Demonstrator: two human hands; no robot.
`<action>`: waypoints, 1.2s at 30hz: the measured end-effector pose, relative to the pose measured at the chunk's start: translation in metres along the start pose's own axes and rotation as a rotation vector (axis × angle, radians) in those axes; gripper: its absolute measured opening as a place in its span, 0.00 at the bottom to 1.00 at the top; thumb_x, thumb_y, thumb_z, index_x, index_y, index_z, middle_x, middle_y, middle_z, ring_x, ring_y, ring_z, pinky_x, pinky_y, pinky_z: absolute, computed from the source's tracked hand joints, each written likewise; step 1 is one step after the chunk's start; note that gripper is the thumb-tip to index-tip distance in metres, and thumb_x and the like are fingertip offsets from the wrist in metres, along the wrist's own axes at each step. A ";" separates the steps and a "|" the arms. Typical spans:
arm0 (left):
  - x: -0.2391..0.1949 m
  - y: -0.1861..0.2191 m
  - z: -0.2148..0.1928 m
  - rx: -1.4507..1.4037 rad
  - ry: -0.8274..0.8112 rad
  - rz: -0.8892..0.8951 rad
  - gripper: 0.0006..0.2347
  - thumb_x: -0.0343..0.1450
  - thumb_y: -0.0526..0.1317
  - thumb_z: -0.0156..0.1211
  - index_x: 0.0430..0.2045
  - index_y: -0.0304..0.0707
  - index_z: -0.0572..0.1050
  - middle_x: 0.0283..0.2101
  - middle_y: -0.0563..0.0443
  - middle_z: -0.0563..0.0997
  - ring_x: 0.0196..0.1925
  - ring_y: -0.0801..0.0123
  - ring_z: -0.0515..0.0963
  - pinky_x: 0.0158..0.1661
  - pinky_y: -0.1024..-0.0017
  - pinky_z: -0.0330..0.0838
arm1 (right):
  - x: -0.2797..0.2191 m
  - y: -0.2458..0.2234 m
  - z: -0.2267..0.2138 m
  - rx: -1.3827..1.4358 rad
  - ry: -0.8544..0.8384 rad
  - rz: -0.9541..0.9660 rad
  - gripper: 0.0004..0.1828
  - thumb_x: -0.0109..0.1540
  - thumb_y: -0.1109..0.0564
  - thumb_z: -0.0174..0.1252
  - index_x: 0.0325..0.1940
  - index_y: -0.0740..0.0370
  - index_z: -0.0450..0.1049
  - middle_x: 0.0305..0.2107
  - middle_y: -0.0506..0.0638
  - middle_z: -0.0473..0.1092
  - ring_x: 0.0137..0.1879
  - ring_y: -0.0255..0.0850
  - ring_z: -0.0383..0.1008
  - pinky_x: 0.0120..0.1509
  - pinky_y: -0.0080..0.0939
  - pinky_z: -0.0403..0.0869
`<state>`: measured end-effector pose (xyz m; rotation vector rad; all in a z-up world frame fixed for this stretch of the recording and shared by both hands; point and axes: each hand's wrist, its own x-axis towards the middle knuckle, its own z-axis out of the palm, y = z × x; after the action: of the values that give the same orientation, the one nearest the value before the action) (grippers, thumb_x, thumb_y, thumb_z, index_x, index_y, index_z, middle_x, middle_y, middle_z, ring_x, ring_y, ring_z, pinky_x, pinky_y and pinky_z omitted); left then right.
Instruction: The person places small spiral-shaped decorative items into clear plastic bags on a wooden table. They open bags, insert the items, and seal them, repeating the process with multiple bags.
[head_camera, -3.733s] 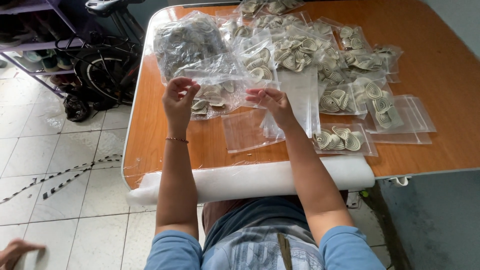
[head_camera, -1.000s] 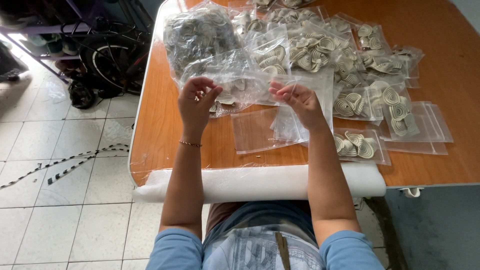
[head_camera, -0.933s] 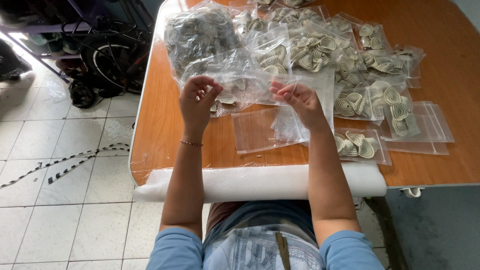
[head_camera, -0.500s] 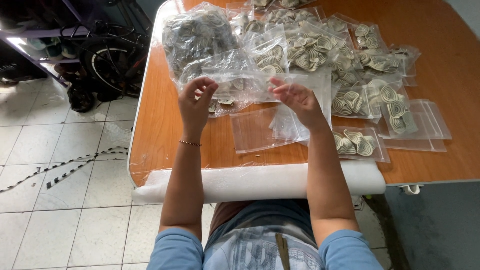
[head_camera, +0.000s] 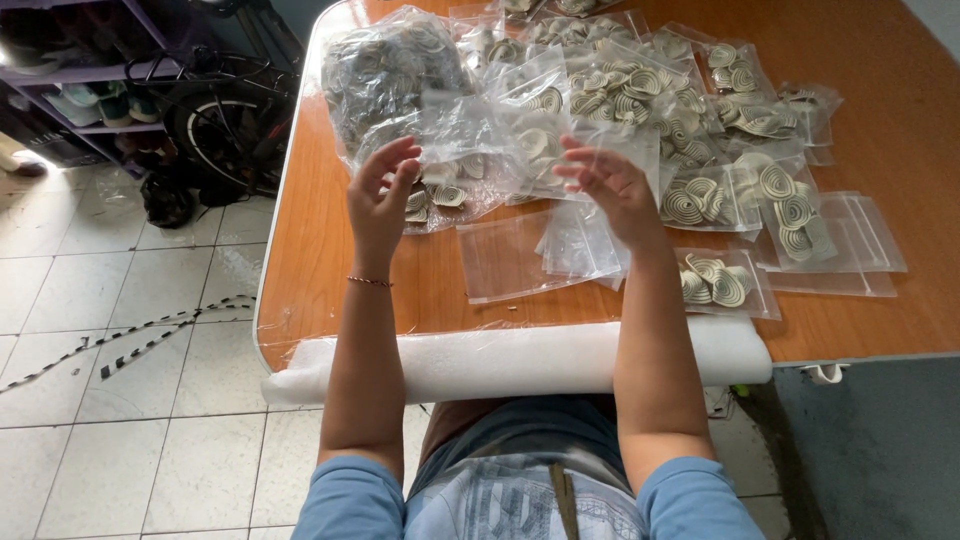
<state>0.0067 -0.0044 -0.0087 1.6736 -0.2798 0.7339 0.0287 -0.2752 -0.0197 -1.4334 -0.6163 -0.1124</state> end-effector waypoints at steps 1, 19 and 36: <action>0.000 -0.003 -0.001 0.000 -0.002 -0.001 0.09 0.66 0.45 0.56 0.36 0.48 0.73 0.33 0.55 0.77 0.33 0.76 0.71 0.35 0.79 0.62 | 0.000 0.001 -0.004 0.000 0.002 0.001 0.14 0.59 0.57 0.49 0.48 0.64 0.65 0.53 0.56 0.60 0.50 0.45 0.68 0.50 0.39 0.69; -0.004 -0.011 0.010 0.027 -0.101 0.197 0.15 0.66 0.41 0.57 0.47 0.46 0.69 0.46 0.49 0.72 0.45 0.66 0.70 0.44 0.72 0.63 | 0.000 0.010 -0.025 0.222 0.079 -0.038 0.14 0.60 0.55 0.48 0.48 0.60 0.63 0.54 0.57 0.58 0.54 0.49 0.66 0.48 0.37 0.73; -0.004 -0.006 0.011 0.091 -0.072 0.178 0.11 0.63 0.40 0.61 0.37 0.43 0.74 0.38 0.51 0.73 0.38 0.67 0.71 0.41 0.72 0.65 | 0.001 0.005 -0.016 0.124 0.061 -0.035 0.14 0.60 0.55 0.48 0.47 0.62 0.64 0.53 0.56 0.60 0.53 0.48 0.66 0.48 0.36 0.72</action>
<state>0.0104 -0.0147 -0.0174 1.7792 -0.4565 0.8303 0.0368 -0.2890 -0.0238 -1.2954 -0.5883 -0.1426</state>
